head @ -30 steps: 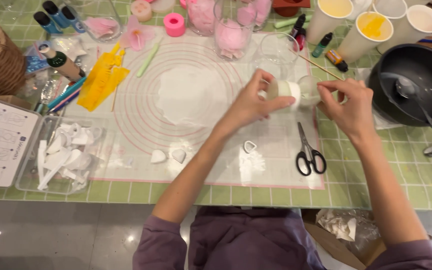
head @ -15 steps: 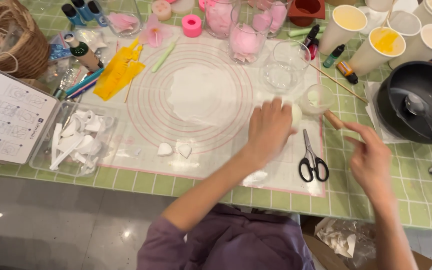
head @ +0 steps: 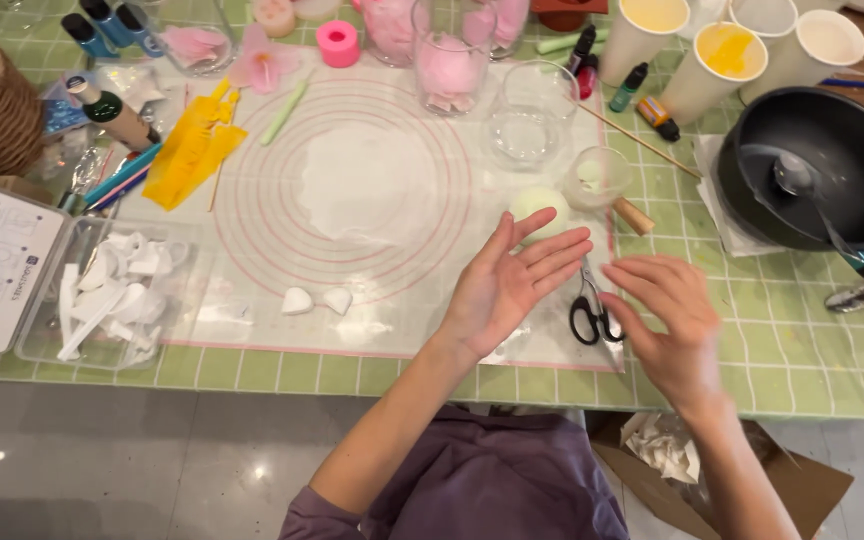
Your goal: Preparing and arranging small wax heart shapes on a silicone mat for candle making.
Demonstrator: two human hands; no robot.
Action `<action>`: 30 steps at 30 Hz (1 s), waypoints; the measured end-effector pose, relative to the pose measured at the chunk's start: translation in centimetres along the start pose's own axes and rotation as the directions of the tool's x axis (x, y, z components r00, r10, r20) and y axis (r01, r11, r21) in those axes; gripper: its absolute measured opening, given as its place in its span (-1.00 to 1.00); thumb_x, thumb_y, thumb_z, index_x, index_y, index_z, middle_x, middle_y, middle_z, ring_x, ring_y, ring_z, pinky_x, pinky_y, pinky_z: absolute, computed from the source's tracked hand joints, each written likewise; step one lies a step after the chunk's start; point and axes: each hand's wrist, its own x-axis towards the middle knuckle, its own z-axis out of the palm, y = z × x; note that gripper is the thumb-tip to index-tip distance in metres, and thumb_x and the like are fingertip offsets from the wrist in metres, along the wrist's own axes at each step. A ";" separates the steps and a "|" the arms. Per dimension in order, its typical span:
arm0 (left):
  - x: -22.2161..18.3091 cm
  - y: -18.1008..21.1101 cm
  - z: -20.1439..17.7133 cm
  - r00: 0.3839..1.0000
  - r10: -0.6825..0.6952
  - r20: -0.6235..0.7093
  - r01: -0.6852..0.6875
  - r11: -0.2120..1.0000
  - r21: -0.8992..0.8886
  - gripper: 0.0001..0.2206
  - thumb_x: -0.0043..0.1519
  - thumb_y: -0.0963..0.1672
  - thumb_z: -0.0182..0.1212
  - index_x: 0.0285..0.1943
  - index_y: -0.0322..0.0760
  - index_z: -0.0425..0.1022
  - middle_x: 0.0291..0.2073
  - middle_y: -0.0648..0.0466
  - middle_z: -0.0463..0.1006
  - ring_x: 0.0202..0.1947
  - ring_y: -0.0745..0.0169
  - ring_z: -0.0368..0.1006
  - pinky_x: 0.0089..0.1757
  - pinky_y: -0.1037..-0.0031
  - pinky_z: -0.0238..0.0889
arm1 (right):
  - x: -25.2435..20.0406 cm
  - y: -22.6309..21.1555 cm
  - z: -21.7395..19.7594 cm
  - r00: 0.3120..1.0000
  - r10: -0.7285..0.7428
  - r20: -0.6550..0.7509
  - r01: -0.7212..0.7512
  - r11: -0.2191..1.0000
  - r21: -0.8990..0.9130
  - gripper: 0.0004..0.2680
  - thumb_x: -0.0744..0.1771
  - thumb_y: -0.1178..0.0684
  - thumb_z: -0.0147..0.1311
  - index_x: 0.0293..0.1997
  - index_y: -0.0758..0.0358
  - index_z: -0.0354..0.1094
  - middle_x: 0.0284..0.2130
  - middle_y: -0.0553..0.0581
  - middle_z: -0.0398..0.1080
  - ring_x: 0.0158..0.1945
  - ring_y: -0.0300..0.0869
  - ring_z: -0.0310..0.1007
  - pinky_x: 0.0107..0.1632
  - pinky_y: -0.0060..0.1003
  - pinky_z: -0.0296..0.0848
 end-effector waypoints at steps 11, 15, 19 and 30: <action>-3.8 0.5 0.8 0.931 0.360 -0.065 0.163 -0.248 0.955 -0.75 0.23 -0.08 0.30 0.01 -0.30 0.55 -0.12 -0.05 0.56 -0.01 -0.03 0.47 -0.01 0.23 0.34 | -1.4 4.1 1.5 0.989 0.147 0.031 -0.148 0.988 0.035 -0.72 0.35 0.22 0.21 0.22 0.29 0.46 -0.18 0.11 0.51 -0.02 -0.06 0.48 0.23 -0.12 0.33; -4.2 0.3 -0.9 0.883 0.446 0.144 0.129 -0.527 0.840 -0.70 0.08 -0.13 0.41 -0.09 -0.41 0.51 -0.23 -0.12 0.43 -0.15 -0.15 0.38 -0.16 0.12 0.27 | -0.3 2.5 2.6 0.993 0.114 0.032 -0.116 0.990 0.079 -0.82 0.36 0.21 0.18 0.08 0.27 0.45 -0.10 0.18 0.52 0.01 -0.02 0.49 0.15 -0.14 0.34; -4.1 0.2 -2.9 0.931 0.339 0.133 0.051 -0.482 0.875 -0.74 0.11 -0.17 0.39 -0.09 -0.43 0.48 -0.14 -0.14 0.42 -0.06 -0.13 0.40 -0.10 0.17 0.30 | 1.2 0.1 4.6 0.985 0.058 0.161 -0.079 0.989 0.124 -0.81 0.34 0.21 0.15 0.05 0.19 0.51 -0.31 0.10 0.58 -0.08 -0.07 0.50 0.16 -0.17 0.38; -4.5 6.4 0.3 0.886 0.409 0.217 -0.241 0.006 0.971 -0.58 0.12 -0.24 0.36 0.17 -0.28 0.39 -0.13 -0.03 0.44 -0.16 0.03 0.43 -0.12 0.34 0.35 | 2.5 1.1 10.6 0.732 0.056 0.679 -0.614 0.485 0.622 -0.74 0.43 0.00 -0.06 -0.08 0.45 0.52 -0.40 0.16 0.60 -0.25 -0.21 0.60 -0.04 -0.30 0.52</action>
